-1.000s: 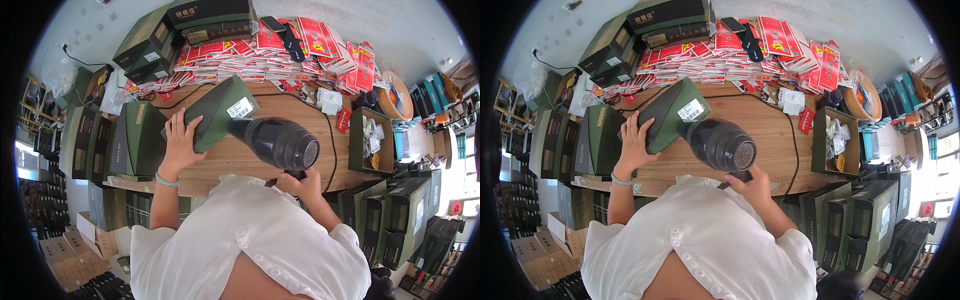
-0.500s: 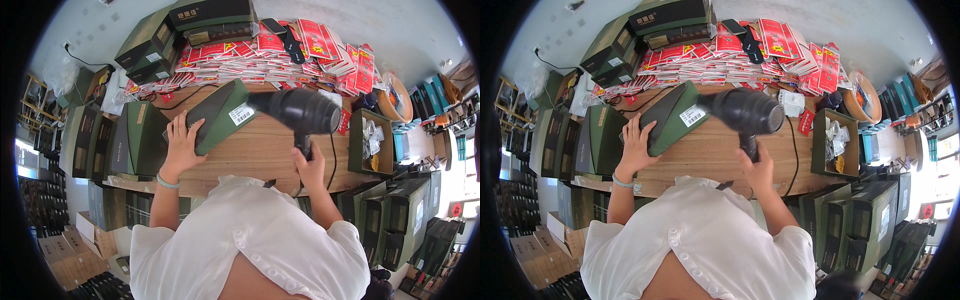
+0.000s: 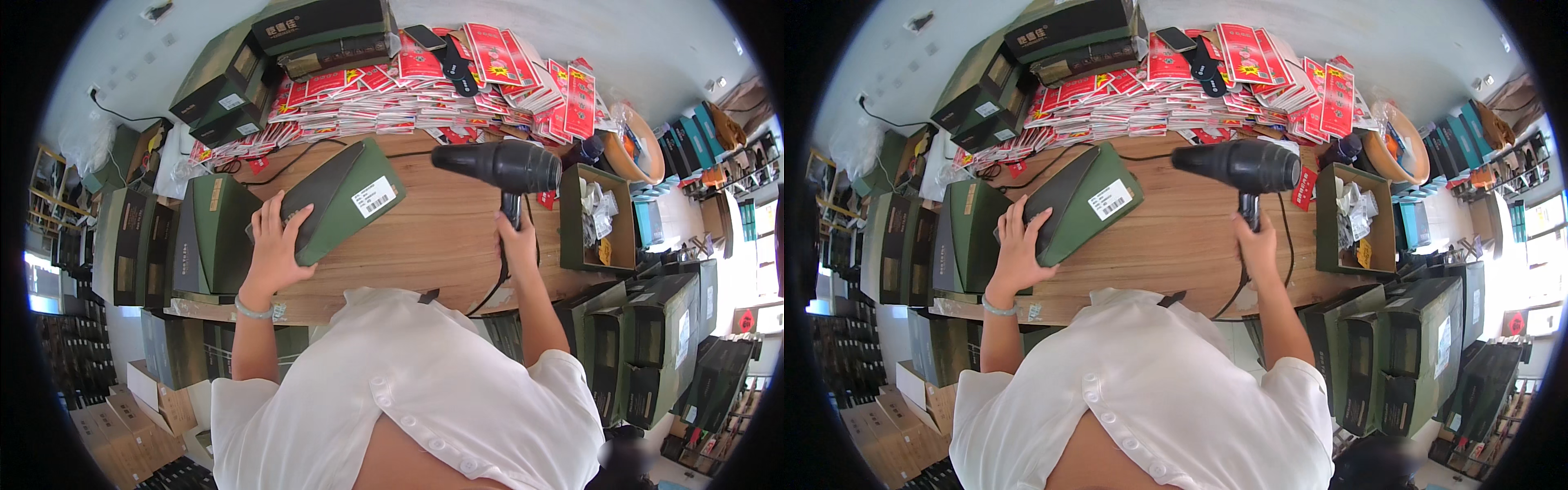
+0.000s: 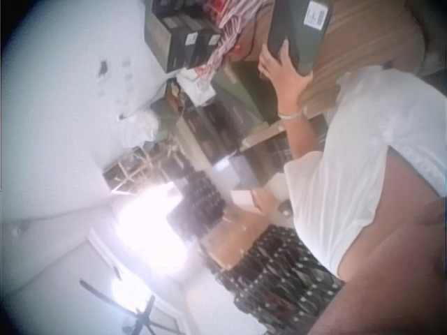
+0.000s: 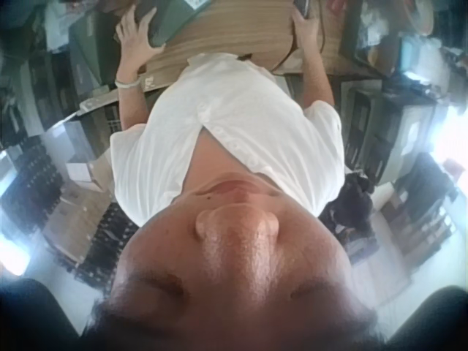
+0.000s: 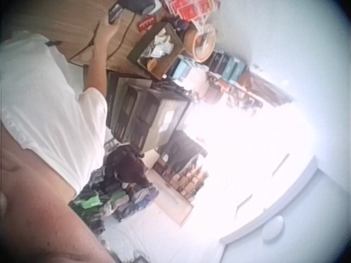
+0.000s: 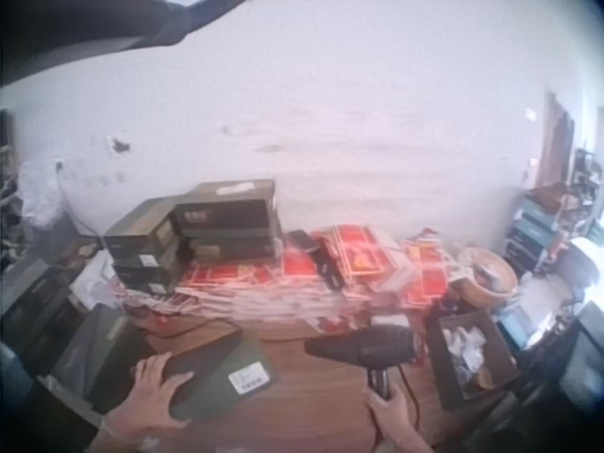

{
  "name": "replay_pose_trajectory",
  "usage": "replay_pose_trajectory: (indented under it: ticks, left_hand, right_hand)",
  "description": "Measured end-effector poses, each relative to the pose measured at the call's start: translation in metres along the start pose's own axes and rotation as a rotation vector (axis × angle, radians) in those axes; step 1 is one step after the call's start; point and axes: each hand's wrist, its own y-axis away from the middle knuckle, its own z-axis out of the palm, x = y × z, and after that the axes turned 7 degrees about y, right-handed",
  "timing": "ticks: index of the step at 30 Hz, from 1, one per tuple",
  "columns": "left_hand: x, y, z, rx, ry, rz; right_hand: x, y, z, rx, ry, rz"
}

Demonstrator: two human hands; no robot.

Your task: The person places a pair of black shoes into a green shoebox, adds tissue paper, closes the box, and uses a handheld heat gun to apply heat to the label on the box. The person then stacks the sealed box with other boxes.

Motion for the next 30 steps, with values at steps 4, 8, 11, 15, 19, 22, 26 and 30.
replay_pose_trajectory:
  ticks: [4, 8, 11, 15, 19, 22, 26, 30]
  left_hand:
    - [0.013, 0.015, -0.007, -0.021, 0.028, 0.004]
    - [0.028, 0.028, -0.011, -0.080, 0.047, 0.019]
    - [0.032, 0.039, -0.010, -0.054, 0.029, 0.022]
    - [0.037, 0.027, -0.010, -0.026, 0.027, 0.083]
    - [0.038, 0.036, -0.008, -0.040, 0.038, 0.032]
    - [0.036, 0.039, -0.006, -0.016, 0.033, 0.021]
    - [0.035, 0.031, -0.010, -0.021, 0.047, 0.039]
    - [0.035, 0.031, -0.010, -0.022, 0.043, 0.036]
  right_hand:
    - [0.074, -0.066, -0.031, -0.035, -0.043, 0.167]
    - [0.170, -0.102, -0.049, -0.076, -0.032, 0.377]
    - [0.195, -0.104, -0.039, -0.156, -0.192, 0.443]
    - [0.266, -0.153, -0.053, 0.059, 0.222, 0.464]
    - [0.183, -0.141, 0.006, 0.195, 1.053, 0.090]
    - [0.065, -0.076, 0.058, 0.010, 0.350, -0.477]
    - [-0.038, 0.011, 0.092, -0.244, 0.347, -1.013]
    - [-0.046, 0.019, 0.114, -0.362, 0.331, -0.975]
